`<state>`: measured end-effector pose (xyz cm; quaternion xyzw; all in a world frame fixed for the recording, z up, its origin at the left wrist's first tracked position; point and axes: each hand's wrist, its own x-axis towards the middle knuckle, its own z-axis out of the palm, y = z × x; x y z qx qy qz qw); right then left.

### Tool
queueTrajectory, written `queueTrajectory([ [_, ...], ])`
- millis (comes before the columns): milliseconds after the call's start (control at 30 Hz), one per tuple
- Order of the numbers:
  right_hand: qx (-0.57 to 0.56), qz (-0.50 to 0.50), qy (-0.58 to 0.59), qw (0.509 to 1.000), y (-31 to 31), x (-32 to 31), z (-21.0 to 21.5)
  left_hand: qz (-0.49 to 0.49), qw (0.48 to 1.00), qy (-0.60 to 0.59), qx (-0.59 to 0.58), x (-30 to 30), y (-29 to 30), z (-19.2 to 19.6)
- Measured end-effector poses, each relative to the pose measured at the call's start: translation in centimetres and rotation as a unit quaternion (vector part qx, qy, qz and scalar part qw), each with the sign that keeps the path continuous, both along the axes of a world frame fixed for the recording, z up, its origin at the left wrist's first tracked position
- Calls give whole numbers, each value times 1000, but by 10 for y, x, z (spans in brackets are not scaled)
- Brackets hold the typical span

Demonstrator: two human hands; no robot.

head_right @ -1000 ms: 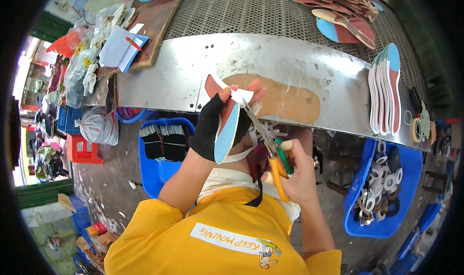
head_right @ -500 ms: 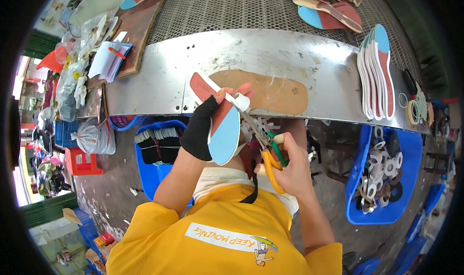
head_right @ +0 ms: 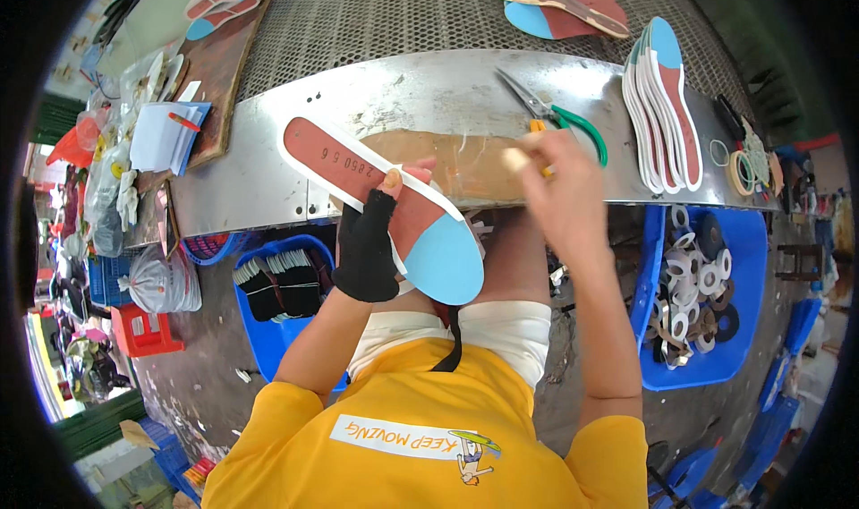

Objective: The recorder is applying white adhesive tape to the edges of shoe insoles or soles and trimming the excess with scissors.

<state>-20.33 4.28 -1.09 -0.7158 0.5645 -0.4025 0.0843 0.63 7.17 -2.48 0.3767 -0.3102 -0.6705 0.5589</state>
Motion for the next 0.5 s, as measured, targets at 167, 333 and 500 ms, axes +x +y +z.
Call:
queueTrajectory([
  [167, 261, 131, -121, 949, 22, 37, 11, -14, 1000, -4, 14, -7, 2, 10],
  [333, 216, 137, -139, 957, 31, 43, 10, -15, 996, -87, 22, -9, -9, 6],
  [500, 271, 128, -180, 937, 24, 42, 23, 40, 986, -157, -36, -14, -8, 5],
])
